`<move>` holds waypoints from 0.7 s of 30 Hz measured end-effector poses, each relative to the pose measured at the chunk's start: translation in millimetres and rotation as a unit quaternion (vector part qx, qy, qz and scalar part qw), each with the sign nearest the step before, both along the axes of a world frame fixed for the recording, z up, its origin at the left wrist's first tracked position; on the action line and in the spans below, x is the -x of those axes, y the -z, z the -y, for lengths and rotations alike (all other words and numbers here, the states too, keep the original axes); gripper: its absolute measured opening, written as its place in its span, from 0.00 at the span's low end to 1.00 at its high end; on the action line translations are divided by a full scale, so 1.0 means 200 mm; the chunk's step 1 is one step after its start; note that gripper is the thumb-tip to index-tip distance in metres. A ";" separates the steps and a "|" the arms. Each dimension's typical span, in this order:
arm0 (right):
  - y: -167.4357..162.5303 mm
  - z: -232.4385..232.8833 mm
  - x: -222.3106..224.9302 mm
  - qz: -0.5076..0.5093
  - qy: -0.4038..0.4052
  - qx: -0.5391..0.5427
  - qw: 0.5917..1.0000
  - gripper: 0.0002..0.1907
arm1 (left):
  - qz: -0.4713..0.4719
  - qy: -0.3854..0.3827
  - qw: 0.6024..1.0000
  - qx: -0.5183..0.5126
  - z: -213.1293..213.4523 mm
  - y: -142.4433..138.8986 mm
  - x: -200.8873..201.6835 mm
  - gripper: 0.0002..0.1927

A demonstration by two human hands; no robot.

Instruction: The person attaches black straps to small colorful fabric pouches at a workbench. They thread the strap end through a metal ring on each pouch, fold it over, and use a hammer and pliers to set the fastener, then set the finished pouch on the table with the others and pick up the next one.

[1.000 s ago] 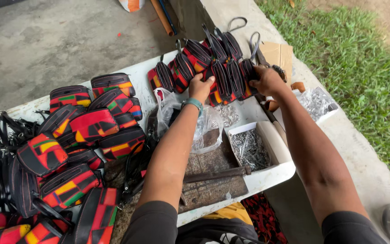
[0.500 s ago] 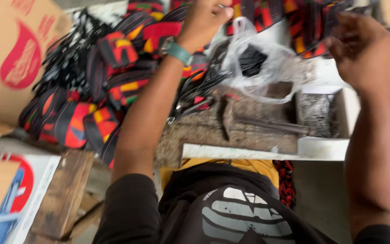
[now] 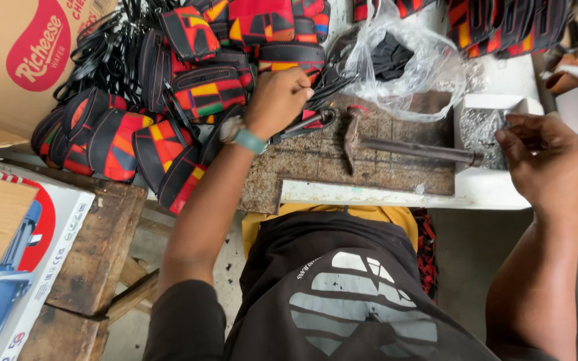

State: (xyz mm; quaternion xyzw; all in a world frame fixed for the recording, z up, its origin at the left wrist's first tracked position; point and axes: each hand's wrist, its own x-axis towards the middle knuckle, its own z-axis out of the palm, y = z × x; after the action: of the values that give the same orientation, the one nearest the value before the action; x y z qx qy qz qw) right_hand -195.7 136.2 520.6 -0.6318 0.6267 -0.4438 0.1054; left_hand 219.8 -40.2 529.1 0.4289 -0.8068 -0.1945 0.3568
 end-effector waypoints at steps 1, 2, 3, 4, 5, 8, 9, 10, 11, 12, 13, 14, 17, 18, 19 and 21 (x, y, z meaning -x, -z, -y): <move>-0.01 0.00 0.01 -0.004 0.010 0.008 1.000 0.07 | 0.030 0.002 0.999 0.028 0.05 0.02 0.05 0.10; -0.03 0.00 0.02 -0.009 0.020 0.016 1.000 0.07 | 0.060 0.004 0.997 0.054 0.09 0.05 0.11 0.11; -0.04 0.00 0.02 -0.006 0.022 0.019 1.000 0.07 | 0.090 0.007 0.993 0.078 0.13 0.08 0.15 0.13; -0.06 0.00 0.02 -0.001 0.027 0.019 0.999 0.07 | 0.130 0.004 0.989 0.076 0.16 0.10 0.18 0.12; -0.07 0.00 0.02 -0.003 0.024 0.022 0.999 0.07 | 0.170 0.002 0.983 0.074 0.18 0.13 0.20 0.11; -0.10 -0.02 -0.03 0.004 0.005 0.022 1.000 0.06 | 0.144 0.029 0.987 0.069 0.16 0.16 0.20 0.08; -0.10 -0.02 -0.06 0.010 -0.008 0.038 0.999 0.06 | 0.111 0.038 0.990 0.079 0.16 0.16 0.18 0.07; -0.11 -0.01 -0.09 0.015 -0.021 0.057 0.998 0.06 | 0.070 0.033 0.995 0.057 0.17 0.16 0.16 0.06; -0.12 0.00 -0.13 0.032 -0.029 0.046 0.998 0.06 | 0.030 0.029 0.999 0.031 0.15 0.14 0.13 0.06; -0.12 0.03 -0.18 0.050 -0.036 0.036 0.997 0.06 | -0.010 0.025 1.000 0.007 0.13 0.11 0.11 0.06; -0.14 0.07 -0.23 0.067 -0.043 0.028 0.996 0.07 | -0.016 0.036 0.999 0.002 0.12 0.07 0.09 0.06; -0.15 0.11 -0.29 0.048 -0.035 0.019 0.998 0.08 | -0.024 0.048 0.999 -0.002 0.11 0.03 0.07 0.06; -0.19 0.34 -0.50 0.187 -0.125 -0.027 0.974 0.21 | -0.056 0.098 0.994 0.005 0.06 -0.09 0.08 0.06; -0.20 0.43 -0.57 0.225 -0.144 -0.049 0.962 0.22 | -0.069 0.118 0.991 0.011 0.05 -0.12 0.09 0.06; -0.21 0.51 -0.62 0.262 -0.162 -0.072 0.949 0.24 | -0.063 0.125 0.990 0.022 0.04 -0.15 0.10 0.06; -0.20 0.63 -0.72 0.356 -0.194 -0.046 0.913 0.22 | -0.052 0.136 0.989 0.038 0.01 -0.19 0.12 0.06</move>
State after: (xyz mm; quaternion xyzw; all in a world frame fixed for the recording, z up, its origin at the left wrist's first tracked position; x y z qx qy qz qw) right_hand -52.4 9.6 561.3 -0.5356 0.4327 -0.5805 0.4346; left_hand 195.2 -43.0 567.1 0.2907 -0.8448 -0.2321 0.3847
